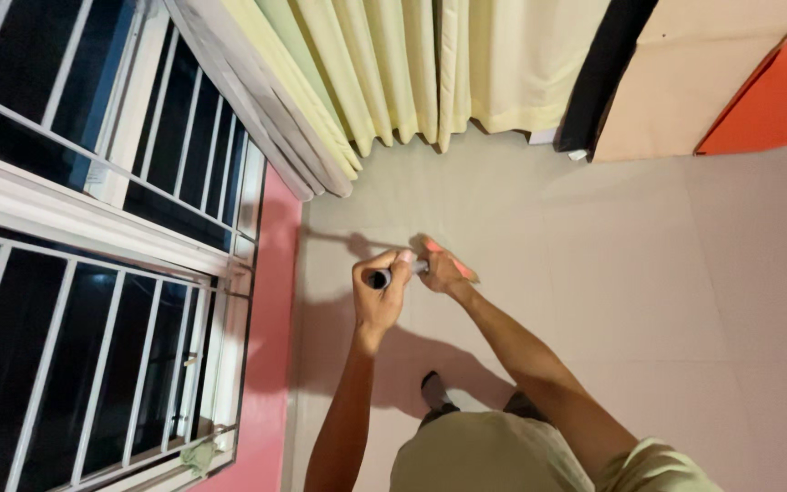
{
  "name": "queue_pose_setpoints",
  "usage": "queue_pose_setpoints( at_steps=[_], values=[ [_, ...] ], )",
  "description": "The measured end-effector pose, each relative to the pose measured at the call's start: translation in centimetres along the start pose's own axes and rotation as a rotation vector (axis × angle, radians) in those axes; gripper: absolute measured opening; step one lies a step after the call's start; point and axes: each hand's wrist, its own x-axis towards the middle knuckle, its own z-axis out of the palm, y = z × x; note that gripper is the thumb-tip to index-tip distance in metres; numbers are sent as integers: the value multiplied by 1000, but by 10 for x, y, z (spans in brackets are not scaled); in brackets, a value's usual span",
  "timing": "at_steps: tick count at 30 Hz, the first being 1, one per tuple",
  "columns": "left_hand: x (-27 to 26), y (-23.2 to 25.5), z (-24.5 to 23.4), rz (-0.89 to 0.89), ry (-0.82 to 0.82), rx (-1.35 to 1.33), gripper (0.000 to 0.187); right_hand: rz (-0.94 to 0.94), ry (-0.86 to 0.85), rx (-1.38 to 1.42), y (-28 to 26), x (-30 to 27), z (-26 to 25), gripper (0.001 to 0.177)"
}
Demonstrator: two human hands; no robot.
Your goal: The person uses a long-handled broom to sweep debris across the tiled floor of a room.
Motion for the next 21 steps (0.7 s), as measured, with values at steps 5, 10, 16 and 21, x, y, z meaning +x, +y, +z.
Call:
queue_pose_setpoints(
  at_steps=[5, 10, 16, 21],
  values=[
    [-5, 25, 29, 53, -57, -16, 34, -223, 253, -108, 10, -23, -51, 17],
    [-4, 1, 88, 123, -175, -95, 37, 102, 134, -42, 79, -54, -120, 29],
    [3, -74, 194, -9, -153, -144, 39, 77, 191, -176, 218, -79, -178, 26],
    [-17, -130, 241, -35, -143, -254, 38, 60, 143, -423, 268, -118, -169, 16]
  ],
)
